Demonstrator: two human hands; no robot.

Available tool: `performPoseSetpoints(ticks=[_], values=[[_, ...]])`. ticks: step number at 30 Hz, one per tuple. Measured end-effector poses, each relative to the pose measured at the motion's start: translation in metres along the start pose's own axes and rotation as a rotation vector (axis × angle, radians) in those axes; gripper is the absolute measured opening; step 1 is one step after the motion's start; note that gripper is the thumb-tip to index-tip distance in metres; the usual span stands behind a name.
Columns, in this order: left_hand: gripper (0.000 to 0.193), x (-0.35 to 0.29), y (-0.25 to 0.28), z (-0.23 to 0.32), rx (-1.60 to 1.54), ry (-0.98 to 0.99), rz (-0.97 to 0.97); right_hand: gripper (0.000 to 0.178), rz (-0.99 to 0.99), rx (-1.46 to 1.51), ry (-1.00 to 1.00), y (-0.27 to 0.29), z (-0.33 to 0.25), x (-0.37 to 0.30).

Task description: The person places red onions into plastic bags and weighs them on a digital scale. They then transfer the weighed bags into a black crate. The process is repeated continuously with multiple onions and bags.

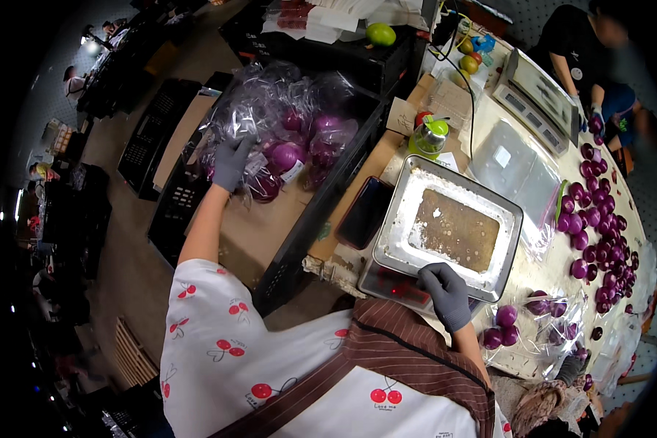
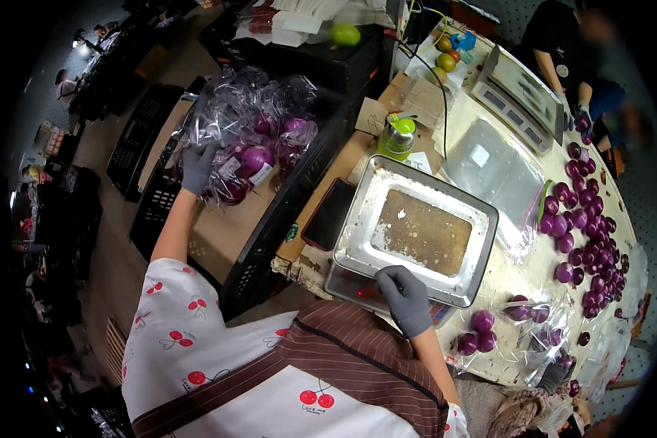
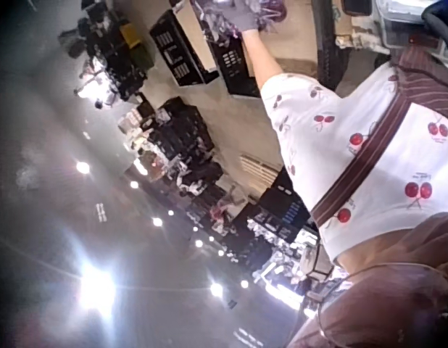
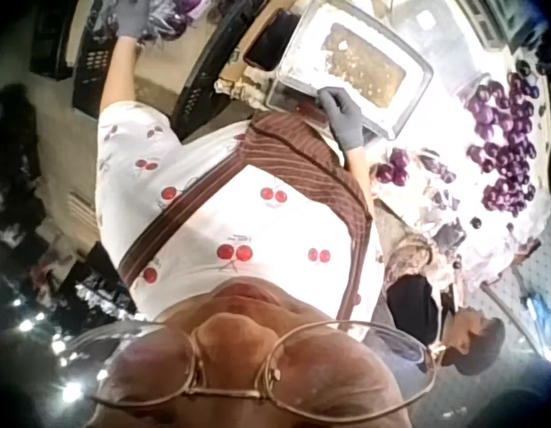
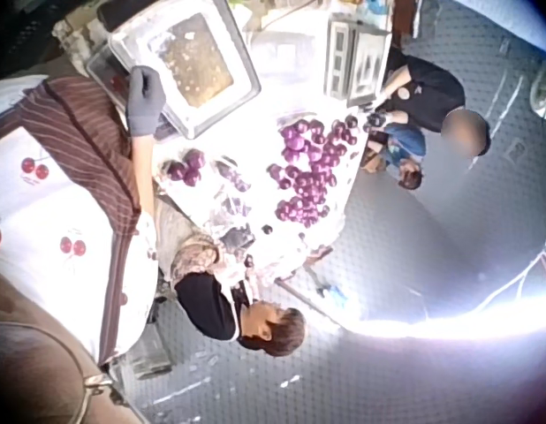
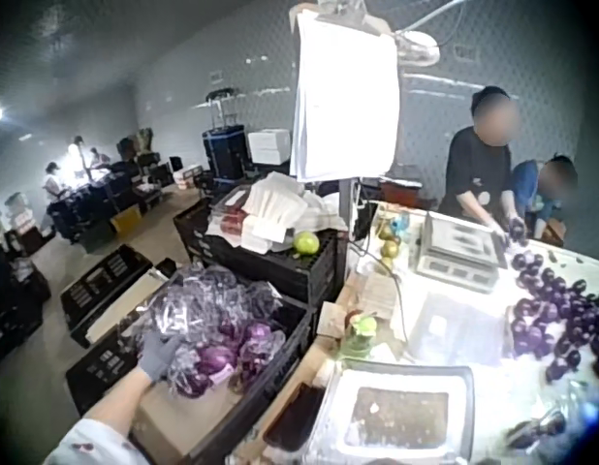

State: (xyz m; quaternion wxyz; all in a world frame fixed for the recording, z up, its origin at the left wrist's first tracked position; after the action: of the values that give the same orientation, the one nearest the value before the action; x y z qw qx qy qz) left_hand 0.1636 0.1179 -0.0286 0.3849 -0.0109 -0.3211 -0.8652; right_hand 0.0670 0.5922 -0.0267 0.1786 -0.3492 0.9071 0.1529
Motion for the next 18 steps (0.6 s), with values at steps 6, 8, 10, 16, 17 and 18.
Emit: performPoseSetpoints(ticks=[6, 8, 10, 16, 17, 18], values=[[0.045, 0.031, 0.03, -0.096, 0.441, 0.187, 0.013, 0.016, -0.039, -0.114, 0.073, -0.005, -0.015, 0.002], [0.054, 0.036, 0.025, -0.101, 0.665, 0.193, -0.036, 0.016, -0.045, -0.089, 0.039, -0.007, -0.009, 0.002], [0.06, 0.041, 0.021, -0.099, 0.756, 0.117, 0.022, 0.016, -0.033, -0.077, 0.032, -0.007, -0.005, 0.005], [0.044, 0.059, -0.004, -0.127, -0.055, 0.466, 0.116, 0.016, -0.09, -0.138, 0.012, -0.015, -0.01, 0.009], [0.041, 0.055, -0.018, -0.115, -0.348, 0.536, 0.16, 0.016, -0.093, -0.138, 0.01, -0.016, -0.01, 0.009], [0.032, 0.05, -0.021, -0.117, -0.5, 0.483, 0.171, 0.016, -0.09, -0.159, 0.018, -0.017, -0.01, 0.008]])
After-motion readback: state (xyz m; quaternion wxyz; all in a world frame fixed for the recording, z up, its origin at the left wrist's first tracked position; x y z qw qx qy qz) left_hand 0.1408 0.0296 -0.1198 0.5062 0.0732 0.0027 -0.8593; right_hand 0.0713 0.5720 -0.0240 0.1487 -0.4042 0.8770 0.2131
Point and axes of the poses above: each hand's wrist, its own x-axis towards the middle knuckle, its own y-axis out of the back of the hand, z = x × y, the point moved 3 cm from there along x, towards the middle knuckle, and after that the axes turned 5 degrees about -y, right-handed, at the moved point
